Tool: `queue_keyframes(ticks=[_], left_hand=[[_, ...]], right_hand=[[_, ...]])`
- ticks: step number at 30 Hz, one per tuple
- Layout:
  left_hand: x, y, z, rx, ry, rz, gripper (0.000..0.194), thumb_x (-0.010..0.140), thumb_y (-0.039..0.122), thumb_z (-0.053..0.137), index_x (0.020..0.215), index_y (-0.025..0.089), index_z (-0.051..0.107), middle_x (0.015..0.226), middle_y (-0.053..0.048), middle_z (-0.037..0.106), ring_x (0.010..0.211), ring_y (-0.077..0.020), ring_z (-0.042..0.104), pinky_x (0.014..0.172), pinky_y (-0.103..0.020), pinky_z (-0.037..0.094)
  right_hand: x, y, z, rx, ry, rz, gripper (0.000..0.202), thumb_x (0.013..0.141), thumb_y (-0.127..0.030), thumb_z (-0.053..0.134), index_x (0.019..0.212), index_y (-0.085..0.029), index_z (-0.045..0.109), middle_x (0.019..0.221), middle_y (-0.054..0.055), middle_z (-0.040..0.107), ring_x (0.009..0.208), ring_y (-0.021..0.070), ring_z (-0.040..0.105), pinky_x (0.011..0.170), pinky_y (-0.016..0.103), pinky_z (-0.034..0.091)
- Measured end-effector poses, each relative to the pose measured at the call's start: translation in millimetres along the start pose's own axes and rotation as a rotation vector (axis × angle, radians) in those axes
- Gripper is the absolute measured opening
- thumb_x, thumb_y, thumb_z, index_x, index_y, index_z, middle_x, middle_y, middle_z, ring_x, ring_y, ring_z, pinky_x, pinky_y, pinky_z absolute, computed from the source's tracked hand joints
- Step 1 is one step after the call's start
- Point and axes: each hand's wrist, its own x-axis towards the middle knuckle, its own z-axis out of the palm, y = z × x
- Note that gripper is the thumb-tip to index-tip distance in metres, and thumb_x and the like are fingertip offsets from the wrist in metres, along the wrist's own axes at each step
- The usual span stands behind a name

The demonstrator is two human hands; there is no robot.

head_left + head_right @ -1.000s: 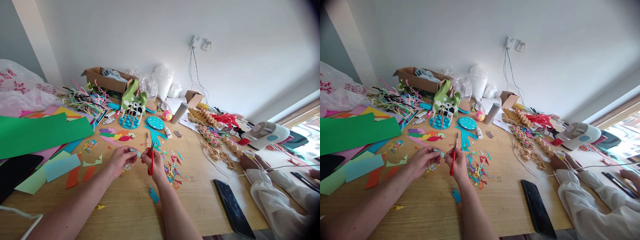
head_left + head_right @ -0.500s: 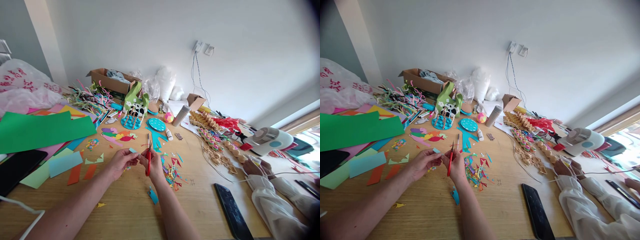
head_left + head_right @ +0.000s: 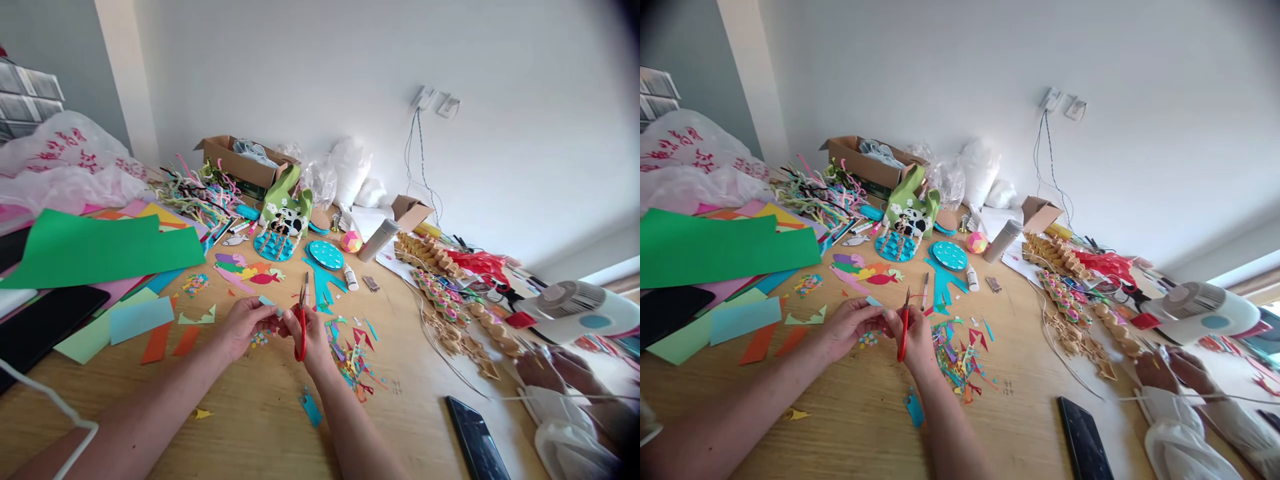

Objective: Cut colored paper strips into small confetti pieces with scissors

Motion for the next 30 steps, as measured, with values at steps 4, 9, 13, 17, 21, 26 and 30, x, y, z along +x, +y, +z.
queue_keyframes(ticks=[4, 9, 13, 17, 21, 26, 30], left_hand=[[-1, 2, 1.8, -0.134, 0.111, 0.010, 0.017, 0.057, 0.023, 0.079, 0.065, 0.013, 0.068, 0.062, -0.003, 0.068, 0.061, -0.0127, 0.061, 0.062, -0.024, 0.049], [-4, 4, 6.8, -0.159, 0.123, -0.028, 0.017, 0.059, 0.022, 0.078, 0.070, 0.012, 0.069, 0.065, -0.004, 0.069, 0.062, -0.0129, 0.062, 0.061, -0.024, 0.049], [-5, 3, 8.4, -0.152, 0.106, -0.052, 0.015, 0.061, 0.022, 0.077, 0.068, 0.012, 0.068, 0.063, -0.004, 0.067, 0.059, -0.0121, 0.060, 0.057, -0.022, 0.048], [-5, 1, 8.3, -0.130, 0.124, -0.055, 0.014, 0.061, 0.022, 0.077, 0.066, 0.012, 0.068, 0.062, -0.004, 0.067, 0.058, -0.0121, 0.060, 0.057, -0.022, 0.047], [-4, -1, 7.5, -0.104, 0.128, -0.061, 0.015, 0.061, 0.024, 0.076, 0.065, 0.012, 0.067, 0.061, -0.004, 0.067, 0.057, -0.0117, 0.059, 0.055, -0.022, 0.045], [-5, -1, 7.6, -0.054, 0.111, -0.066, 0.016, 0.059, 0.025, 0.077, 0.061, 0.013, 0.066, 0.059, -0.003, 0.065, 0.056, -0.0113, 0.057, 0.055, -0.022, 0.044], [-7, 2, 10.1, -0.023, 0.122, -0.058, 0.017, 0.055, 0.023, 0.077, 0.058, 0.013, 0.065, 0.057, -0.002, 0.064, 0.055, -0.0116, 0.057, 0.055, -0.023, 0.043]], right_hand=[[-5, 8, -3, -0.065, -0.040, 0.091, 0.039, 0.074, -0.052, 0.064, 0.071, -0.015, 0.050, 0.060, 0.003, 0.061, 0.047, 0.0133, 0.057, 0.046, 0.022, 0.043], [-10, 16, -1, -0.203, -0.087, 0.132, 0.046, 0.071, -0.059, 0.063, 0.066, -0.016, 0.047, 0.054, 0.002, 0.058, 0.044, 0.0122, 0.054, 0.041, 0.019, 0.035], [-11, 18, 1, -0.289, -0.096, 0.122, 0.048, 0.070, -0.061, 0.063, 0.062, -0.016, 0.047, 0.049, 0.000, 0.056, 0.044, 0.0112, 0.052, 0.040, 0.018, 0.031], [-10, 18, 3, -0.257, -0.085, 0.148, 0.049, 0.068, -0.060, 0.066, 0.061, -0.016, 0.047, 0.046, 0.000, 0.054, 0.041, 0.0109, 0.050, 0.038, 0.018, 0.029], [-10, 18, 5, -0.063, -0.125, 0.199, 0.048, 0.067, -0.060, 0.067, 0.060, -0.017, 0.045, 0.043, -0.001, 0.053, 0.035, 0.0108, 0.049, 0.034, 0.018, 0.031], [-11, 19, 6, 0.059, -0.153, 0.222, 0.047, 0.065, -0.058, 0.068, 0.061, -0.016, 0.048, 0.049, 0.000, 0.057, 0.035, 0.0105, 0.051, 0.032, 0.018, 0.036], [-11, 18, 6, 0.077, -0.171, 0.217, 0.047, 0.069, -0.059, 0.065, 0.066, -0.014, 0.052, 0.053, 0.002, 0.060, 0.037, 0.0101, 0.053, 0.034, 0.018, 0.038]])
